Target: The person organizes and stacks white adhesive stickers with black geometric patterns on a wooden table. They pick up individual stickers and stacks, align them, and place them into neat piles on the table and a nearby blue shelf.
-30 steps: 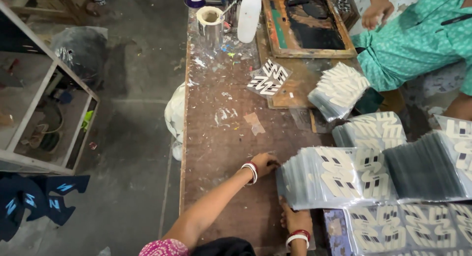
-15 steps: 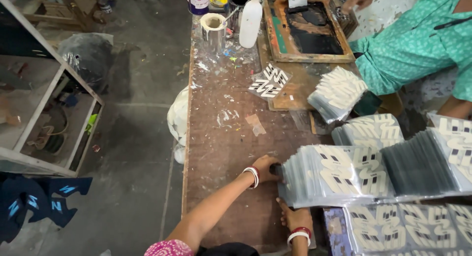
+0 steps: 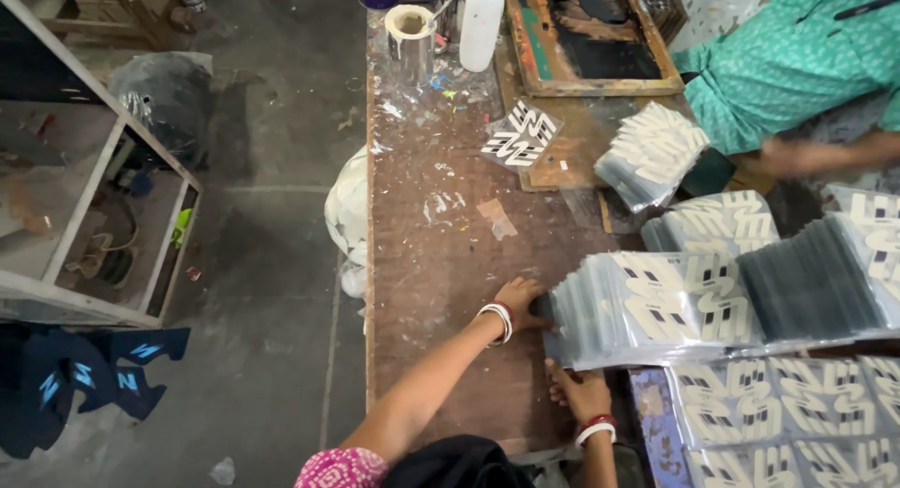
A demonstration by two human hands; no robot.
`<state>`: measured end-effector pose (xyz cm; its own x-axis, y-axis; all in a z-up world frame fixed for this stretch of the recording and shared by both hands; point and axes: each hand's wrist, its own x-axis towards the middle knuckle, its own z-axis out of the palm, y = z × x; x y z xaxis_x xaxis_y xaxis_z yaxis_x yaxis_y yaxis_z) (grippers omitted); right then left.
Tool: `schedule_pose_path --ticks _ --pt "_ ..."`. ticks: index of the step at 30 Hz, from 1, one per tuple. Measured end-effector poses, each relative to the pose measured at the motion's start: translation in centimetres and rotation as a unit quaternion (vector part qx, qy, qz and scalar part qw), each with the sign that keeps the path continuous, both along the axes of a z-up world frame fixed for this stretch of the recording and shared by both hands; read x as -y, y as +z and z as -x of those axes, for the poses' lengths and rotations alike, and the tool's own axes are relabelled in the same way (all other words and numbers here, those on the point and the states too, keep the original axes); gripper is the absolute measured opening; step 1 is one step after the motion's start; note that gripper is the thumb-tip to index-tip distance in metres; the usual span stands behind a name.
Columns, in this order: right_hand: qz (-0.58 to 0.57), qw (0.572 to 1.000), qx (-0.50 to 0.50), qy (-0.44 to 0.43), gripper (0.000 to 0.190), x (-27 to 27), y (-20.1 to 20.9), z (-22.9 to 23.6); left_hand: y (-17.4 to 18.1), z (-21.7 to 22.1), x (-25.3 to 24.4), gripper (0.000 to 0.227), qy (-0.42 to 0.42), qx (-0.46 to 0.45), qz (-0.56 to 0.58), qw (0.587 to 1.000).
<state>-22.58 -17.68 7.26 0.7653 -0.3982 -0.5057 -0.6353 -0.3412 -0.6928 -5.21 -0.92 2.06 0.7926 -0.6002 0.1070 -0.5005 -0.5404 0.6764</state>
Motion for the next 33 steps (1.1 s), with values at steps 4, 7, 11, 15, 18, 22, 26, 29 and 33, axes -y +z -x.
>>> schedule_pose_path --ticks 4,7,11,15,18,22,26,29,33 --pt "-0.049 0.998 0.033 -0.011 0.051 0.8 -1.6 0.3 0.6 0.3 -0.1 0.083 0.008 -0.022 0.011 1.000" --pt "-0.084 0.995 0.034 -0.042 0.058 0.6 -0.8 0.4 -0.8 0.1 0.3 0.079 0.014 0.005 0.018 1.000" --pt "-0.058 0.996 0.042 -0.058 0.059 -0.7 0.6 0.6 0.1 0.7 0.2 0.080 0.022 -0.004 0.015 1.000" --pt "-0.017 0.997 0.027 -0.075 0.061 -1.8 1.7 0.0 0.2 0.7 -0.1 0.078 0.025 0.006 0.020 0.999" --pt "0.009 0.996 0.013 -0.083 0.060 -2.3 1.9 0.2 0.2 1.1 -0.4 0.080 0.023 0.000 0.033 0.999" --pt "0.063 0.996 -0.018 -0.062 0.056 -2.3 1.6 -0.1 0.1 1.0 -0.4 0.080 0.020 -0.001 0.054 0.998" --pt "0.105 0.992 -0.042 -0.057 0.050 -1.7 0.5 -0.3 1.4 1.4 -0.8 0.079 0.017 -0.007 0.052 0.998" --pt "0.119 0.989 -0.061 -0.060 0.055 -3.1 3.1 -0.8 2.0 2.1 -1.3 0.081 0.011 -0.013 0.045 0.999" --pt "0.162 0.983 -0.071 -0.044 0.058 -4.1 4.7 -0.8 1.7 4.5 -3.2 0.069 0.085 0.047 0.077 0.992"
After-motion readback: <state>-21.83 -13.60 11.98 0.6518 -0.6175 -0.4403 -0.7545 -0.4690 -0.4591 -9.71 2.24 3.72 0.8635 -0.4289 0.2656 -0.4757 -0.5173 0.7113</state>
